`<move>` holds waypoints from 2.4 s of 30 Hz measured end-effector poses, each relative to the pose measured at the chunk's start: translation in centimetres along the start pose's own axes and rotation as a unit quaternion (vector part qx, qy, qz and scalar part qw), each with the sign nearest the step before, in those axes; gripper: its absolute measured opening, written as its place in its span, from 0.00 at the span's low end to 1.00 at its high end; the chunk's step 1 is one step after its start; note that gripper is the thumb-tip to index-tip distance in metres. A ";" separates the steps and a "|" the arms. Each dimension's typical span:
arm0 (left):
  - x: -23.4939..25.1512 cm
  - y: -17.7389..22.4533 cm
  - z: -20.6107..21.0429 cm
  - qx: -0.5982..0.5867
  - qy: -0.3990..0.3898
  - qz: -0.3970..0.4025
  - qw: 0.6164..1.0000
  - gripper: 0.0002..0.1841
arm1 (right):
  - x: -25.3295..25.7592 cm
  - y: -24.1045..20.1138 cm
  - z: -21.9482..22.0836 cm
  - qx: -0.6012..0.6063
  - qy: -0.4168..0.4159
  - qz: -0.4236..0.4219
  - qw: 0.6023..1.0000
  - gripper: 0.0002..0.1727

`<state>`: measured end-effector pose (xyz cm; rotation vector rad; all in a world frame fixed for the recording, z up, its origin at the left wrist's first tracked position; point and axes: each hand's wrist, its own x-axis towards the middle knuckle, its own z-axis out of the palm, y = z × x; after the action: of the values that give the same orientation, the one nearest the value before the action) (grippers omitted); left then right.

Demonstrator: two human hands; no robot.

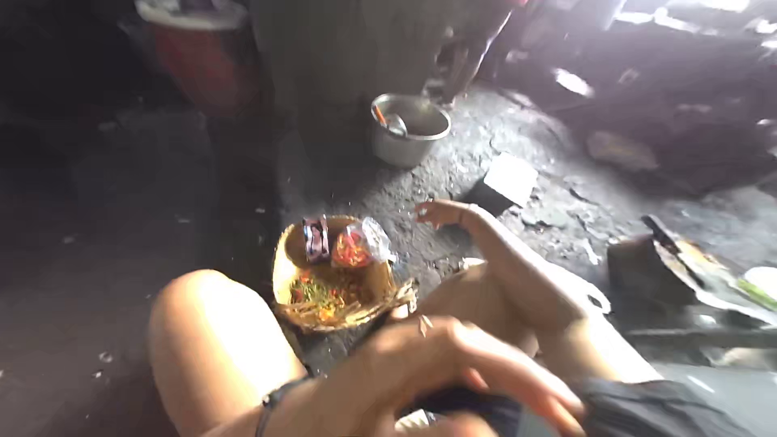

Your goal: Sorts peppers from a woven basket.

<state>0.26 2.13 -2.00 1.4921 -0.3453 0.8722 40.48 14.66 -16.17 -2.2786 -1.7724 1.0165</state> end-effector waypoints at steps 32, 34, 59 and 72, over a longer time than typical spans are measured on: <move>-4.1 -11.7 -23.3 0.517 0.239 -0.441 0.694 0.50 | 0.4 -12.2 15.1 -0.159 -0.012 -0.417 0.895 0.13; -4.6 -11.7 -22.5 0.514 0.247 -0.453 0.685 0.51 | 1.9 -13.4 18.5 -0.166 -0.071 -0.350 0.919 0.13; -8.6 -9.0 -23.6 0.501 0.221 -0.524 0.652 0.49 | 3.4 -16.0 25.0 -0.033 -0.081 -0.132 0.987 0.14; -6.2 -13.4 -16.8 0.405 0.037 -0.427 0.808 0.15 | -6.1 -13.8 16.7 0.450 0.078 -0.167 0.874 0.11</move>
<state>0.17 18.21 -17.60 2.0972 0.8397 0.3060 19.30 8.32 -20.28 -1.3745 -1.1691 1.1899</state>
